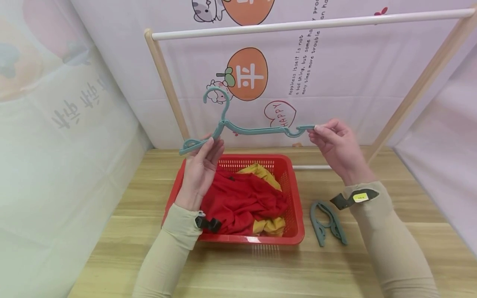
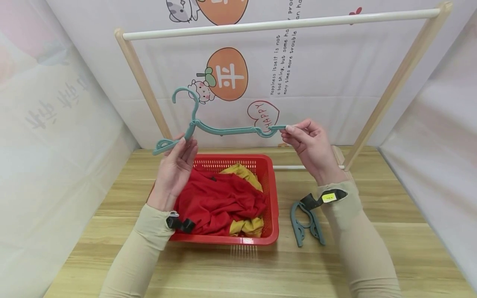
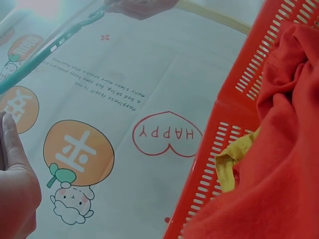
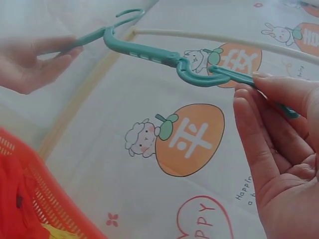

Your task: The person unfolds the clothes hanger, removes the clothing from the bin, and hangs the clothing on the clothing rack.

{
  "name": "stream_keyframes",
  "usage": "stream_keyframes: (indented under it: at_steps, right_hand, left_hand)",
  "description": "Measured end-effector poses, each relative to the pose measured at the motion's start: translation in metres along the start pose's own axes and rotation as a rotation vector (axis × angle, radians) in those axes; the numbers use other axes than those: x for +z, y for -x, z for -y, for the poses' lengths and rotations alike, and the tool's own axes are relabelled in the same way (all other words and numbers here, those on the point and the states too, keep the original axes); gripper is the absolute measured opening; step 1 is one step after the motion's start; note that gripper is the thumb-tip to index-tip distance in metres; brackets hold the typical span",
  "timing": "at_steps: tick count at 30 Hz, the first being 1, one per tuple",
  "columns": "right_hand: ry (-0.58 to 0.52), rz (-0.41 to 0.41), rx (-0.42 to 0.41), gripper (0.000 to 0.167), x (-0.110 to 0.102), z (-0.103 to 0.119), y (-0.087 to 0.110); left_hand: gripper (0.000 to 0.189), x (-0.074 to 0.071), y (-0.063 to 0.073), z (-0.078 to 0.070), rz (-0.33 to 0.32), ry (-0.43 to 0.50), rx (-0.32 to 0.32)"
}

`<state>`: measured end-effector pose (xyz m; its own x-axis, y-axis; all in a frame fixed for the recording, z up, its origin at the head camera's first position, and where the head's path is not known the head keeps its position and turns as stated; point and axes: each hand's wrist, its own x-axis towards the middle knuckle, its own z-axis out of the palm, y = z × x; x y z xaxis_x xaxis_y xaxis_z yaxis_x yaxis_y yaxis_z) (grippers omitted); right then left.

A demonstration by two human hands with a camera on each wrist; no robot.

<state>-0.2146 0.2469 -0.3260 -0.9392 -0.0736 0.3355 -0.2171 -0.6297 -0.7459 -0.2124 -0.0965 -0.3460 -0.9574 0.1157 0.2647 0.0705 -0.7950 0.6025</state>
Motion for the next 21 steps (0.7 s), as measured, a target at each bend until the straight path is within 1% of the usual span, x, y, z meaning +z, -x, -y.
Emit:
stream_keyframes:
  at_steps: [3, 5, 7, 8, 9, 10, 13, 15, 16, 17, 21]
  right_hand:
    - [0.002, -0.004, 0.002, 0.014, -0.001, -0.003, 0.000]
    - [0.028, 0.008, 0.011, 0.015, -0.003, -0.002, 0.000]
    - [0.088, 0.032, 0.028, 0.013, -0.004, 0.001, 0.000]
    - [0.145, 0.039, 0.039, 0.011, -0.004, 0.004, -0.001]
    - [0.236, 0.040, 0.051, 0.008, -0.004, 0.007, -0.001]
    - [0.355, 0.037, 0.065, 0.009, -0.002, 0.011, -0.001]
    - [0.754, 0.004, 0.124, 0.027, 0.007, 0.025, -0.002]
    - [0.978, -0.005, 0.162, 0.038, 0.015, 0.033, -0.003]
    - [1.049, -0.001, 0.176, 0.043, 0.019, 0.036, -0.004]
    - [1.097, 0.006, 0.186, 0.045, 0.023, 0.039, -0.004]
    - [1.223, 0.062, 0.214, 0.048, 0.037, 0.045, -0.008]
  left_hand:
    - [0.015, 0.000, 0.000, -0.001, -0.007, -0.001, -0.006]
    - [0.015, 0.000, 0.000, -0.001, -0.010, -0.005, -0.011]
    - [0.015, -0.001, 0.000, -0.001, -0.013, -0.010, -0.015]
    - [0.015, -0.002, 0.000, -0.001, -0.016, -0.014, -0.017]
    - [0.015, -0.003, 0.000, -0.001, -0.019, -0.014, -0.018]
    - [0.015, -0.003, 0.000, 0.000, -0.021, -0.013, -0.021]
    - [0.015, -0.004, 0.001, 0.001, -0.023, -0.015, -0.024]
    - [0.015, -0.005, 0.001, 0.002, -0.017, -0.026, -0.021]
    - [0.015, -0.004, 0.001, 0.002, -0.014, -0.032, -0.020]
    - [0.015, -0.004, 0.001, 0.002, -0.009, -0.038, -0.019]
    - [0.015, -0.004, 0.000, 0.004, 0.003, -0.059, -0.015]
